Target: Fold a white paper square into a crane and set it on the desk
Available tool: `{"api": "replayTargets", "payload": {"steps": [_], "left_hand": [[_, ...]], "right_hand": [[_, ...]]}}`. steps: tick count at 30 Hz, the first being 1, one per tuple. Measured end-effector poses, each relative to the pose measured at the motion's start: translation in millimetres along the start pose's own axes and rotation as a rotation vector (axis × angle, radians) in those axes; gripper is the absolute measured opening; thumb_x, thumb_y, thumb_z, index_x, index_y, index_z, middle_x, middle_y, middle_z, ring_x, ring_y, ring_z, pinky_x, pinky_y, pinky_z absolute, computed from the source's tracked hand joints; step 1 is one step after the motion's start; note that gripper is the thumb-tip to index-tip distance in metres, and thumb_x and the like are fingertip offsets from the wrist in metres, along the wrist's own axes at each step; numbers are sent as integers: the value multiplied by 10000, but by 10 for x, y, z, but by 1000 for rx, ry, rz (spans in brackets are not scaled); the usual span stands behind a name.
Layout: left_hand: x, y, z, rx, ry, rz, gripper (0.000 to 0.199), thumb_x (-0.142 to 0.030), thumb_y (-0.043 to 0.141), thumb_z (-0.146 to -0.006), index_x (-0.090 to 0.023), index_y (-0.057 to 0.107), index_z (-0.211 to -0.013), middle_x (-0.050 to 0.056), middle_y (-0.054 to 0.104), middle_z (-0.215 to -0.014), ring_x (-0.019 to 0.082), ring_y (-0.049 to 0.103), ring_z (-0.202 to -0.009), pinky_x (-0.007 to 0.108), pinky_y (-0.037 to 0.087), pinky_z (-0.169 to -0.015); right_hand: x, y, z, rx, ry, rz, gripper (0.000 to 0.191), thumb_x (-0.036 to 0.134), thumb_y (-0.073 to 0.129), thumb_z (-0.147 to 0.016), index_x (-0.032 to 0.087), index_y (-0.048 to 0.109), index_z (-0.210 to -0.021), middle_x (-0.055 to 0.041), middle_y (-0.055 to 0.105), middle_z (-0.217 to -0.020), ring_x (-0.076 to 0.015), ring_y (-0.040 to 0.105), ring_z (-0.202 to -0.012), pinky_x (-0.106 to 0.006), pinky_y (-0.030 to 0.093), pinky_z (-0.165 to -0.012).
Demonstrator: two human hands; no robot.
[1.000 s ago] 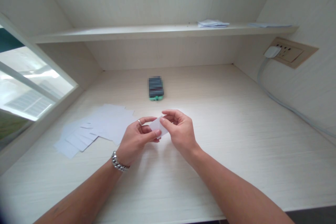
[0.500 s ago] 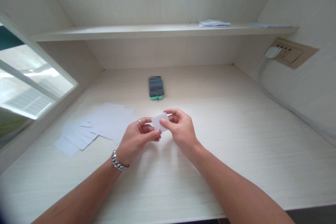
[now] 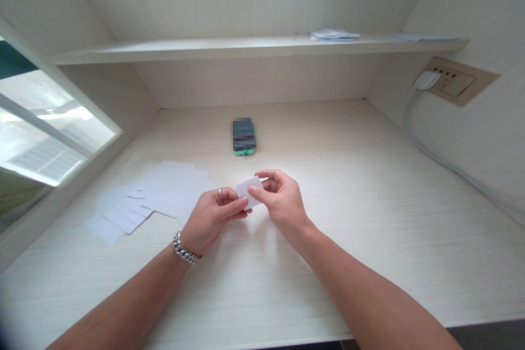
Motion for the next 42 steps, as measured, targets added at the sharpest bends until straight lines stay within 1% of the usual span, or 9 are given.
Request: {"api": "replayTargets", "payload": {"steps": [7, 11, 14, 20, 26, 29, 32, 36, 42], "left_hand": [[16, -12, -11, 6, -15, 5, 338, -323, 837, -629, -140, 555, -591, -32, 567, -580, 110, 608, -604, 252, 541, -629], [-23, -45, -18, -42, 41, 25, 333, -326, 845, -612, -130, 577, -589, -18, 580, -574, 94, 570, -573, 217, 501, -571], [-27, -49, -16, -52, 38, 51, 339, -306, 852, -601, -129, 565, -560, -17, 577, -556, 95, 570, -556, 215, 491, -561], [-54, -37, -18, -18, 43, 94, 313, -371, 784, -700, -136, 593, -618, -13, 603, -605, 105, 594, -588, 231, 515, -586], [-157, -244, -32, -164, 89, 72, 331, -467, 718, -751, -151, 620, -757, 36, 697, -778, 131, 646, -632, 258, 524, -600], [-135, -167, -28, -78, 63, -16, 372, -496, 725, -732, -140, 651, -811, 45, 690, -747, 143, 647, -642, 268, 526, -614], [-89, -61, -11, -1, 59, -91, 322, -427, 777, -694, -137, 646, -743, 18, 653, -646, 125, 618, -607, 247, 515, -610], [-76, -30, -4, 24, 94, -2, 280, -350, 779, -705, -155, 586, -653, -16, 615, -612, 96, 582, -583, 211, 499, -588], [-111, -33, -2, 17, 119, -62, 292, -402, 730, -744, -151, 603, -666, -8, 595, -615, 106, 572, -590, 221, 513, -578]], "right_hand": [[-11, 29, 8, 11, 31, -18, 369, 265, 823, -626, 170, 642, -932, -1, 706, -677, -156, 642, -607, -301, 494, -624], [-25, 49, 12, 20, 54, -28, 355, 252, 828, -614, 168, 643, -905, 20, 685, -629, -139, 627, -572, -282, 477, -603], [-31, 45, 12, 11, 60, -41, 351, 242, 831, -608, 172, 640, -893, 26, 679, -611, -137, 617, -556, -281, 468, -598], [-47, 25, -6, 18, 70, -76, 351, 251, 834, -610, 175, 639, -892, 28, 669, -625, -136, 608, -574, -283, 463, -616], [-27, -44, -33, -48, 101, -112, 377, 225, 848, -564, 167, 640, -873, 44, 631, -598, -117, 573, -564, -258, 433, -587], [-37, -26, -29, -26, 105, -110, 379, 240, 844, -571, 171, 640, -882, 39, 639, -610, -125, 579, -564, -270, 435, -596], [-52, 9, -19, 14, 91, -92, 367, 251, 837, -593, 172, 641, -893, 33, 651, -620, -133, 591, -567, -280, 440, -610], [-77, 46, -15, 60, 89, -89, 355, 258, 836, -607, 173, 643, -893, 38, 647, -612, -132, 596, -574, -281, 444, -624], [-60, 37, -22, 71, 82, -66, 342, 262, 830, -611, 173, 648, -886, 48, 621, -596, -119, 561, -553, -274, 419, -607]]}}
Point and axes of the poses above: each hand's wrist, its own z-axis away from the middle knuckle, its own y-axis out of the palm, x = y × z, the point moved 7 cm from there along -z, towards the middle knuckle
